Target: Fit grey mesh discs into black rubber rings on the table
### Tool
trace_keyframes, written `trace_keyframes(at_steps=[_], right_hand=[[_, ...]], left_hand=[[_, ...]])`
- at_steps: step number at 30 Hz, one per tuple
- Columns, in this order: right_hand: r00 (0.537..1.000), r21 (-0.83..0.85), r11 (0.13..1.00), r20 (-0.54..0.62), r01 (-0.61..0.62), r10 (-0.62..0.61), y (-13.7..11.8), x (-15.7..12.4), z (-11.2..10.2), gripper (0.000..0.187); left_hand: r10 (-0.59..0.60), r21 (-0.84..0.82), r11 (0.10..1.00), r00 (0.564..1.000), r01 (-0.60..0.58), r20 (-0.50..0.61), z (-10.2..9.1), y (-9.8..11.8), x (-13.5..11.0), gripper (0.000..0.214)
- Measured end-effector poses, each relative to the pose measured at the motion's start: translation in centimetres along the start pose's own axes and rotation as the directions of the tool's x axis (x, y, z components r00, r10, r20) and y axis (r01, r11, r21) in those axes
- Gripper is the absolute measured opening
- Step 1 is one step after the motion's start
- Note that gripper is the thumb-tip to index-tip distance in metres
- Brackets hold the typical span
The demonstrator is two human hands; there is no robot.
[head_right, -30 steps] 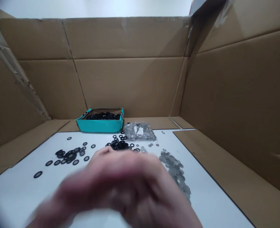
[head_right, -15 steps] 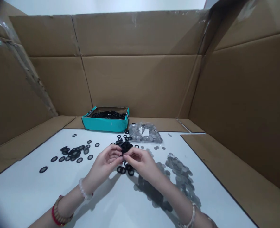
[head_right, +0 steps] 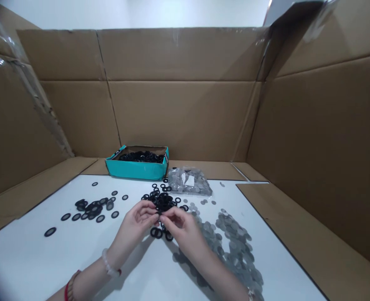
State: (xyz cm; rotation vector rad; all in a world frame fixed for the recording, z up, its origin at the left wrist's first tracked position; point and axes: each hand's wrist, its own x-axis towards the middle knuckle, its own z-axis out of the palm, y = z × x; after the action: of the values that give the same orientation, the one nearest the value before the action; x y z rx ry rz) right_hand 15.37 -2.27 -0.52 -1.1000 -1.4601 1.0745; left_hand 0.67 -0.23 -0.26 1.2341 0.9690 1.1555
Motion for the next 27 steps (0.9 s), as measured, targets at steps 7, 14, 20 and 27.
trace_keyframes(at_steps=[7, 14, 20, 27], right_hand=[[1.0, 0.062, 0.998, 0.013, -0.024, 0.023, 0.5, 0.4, -0.1, 0.021], [0.996, 0.051, 0.995, 0.006, 0.087, -0.088, -0.1, 0.4, -0.3, 0.022], [0.987, 0.021, 0.988, 0.033, 0.156, -0.157, -0.7, 0.2, -0.5, 0.024], [0.967, -0.042, 0.971, -0.094, 0.236, -0.239, -1.3, -0.2, -1.0, 0.023]], left_hand=[[-0.018, 0.046, 0.999, 0.991, 0.012, 0.132, -0.1, 1.1, 0.0, 0.024], [0.056, 0.234, 0.966, 0.976, -0.106, 0.21, -0.6, 2.7, 0.0, 0.021], [0.093, 0.342, 0.917, 0.943, -0.206, 0.32, -0.1, 4.4, -0.3, 0.017], [0.066, 0.159, 0.981, 0.959, -0.113, 0.277, 1.5, 4.5, 0.4, 0.019]])
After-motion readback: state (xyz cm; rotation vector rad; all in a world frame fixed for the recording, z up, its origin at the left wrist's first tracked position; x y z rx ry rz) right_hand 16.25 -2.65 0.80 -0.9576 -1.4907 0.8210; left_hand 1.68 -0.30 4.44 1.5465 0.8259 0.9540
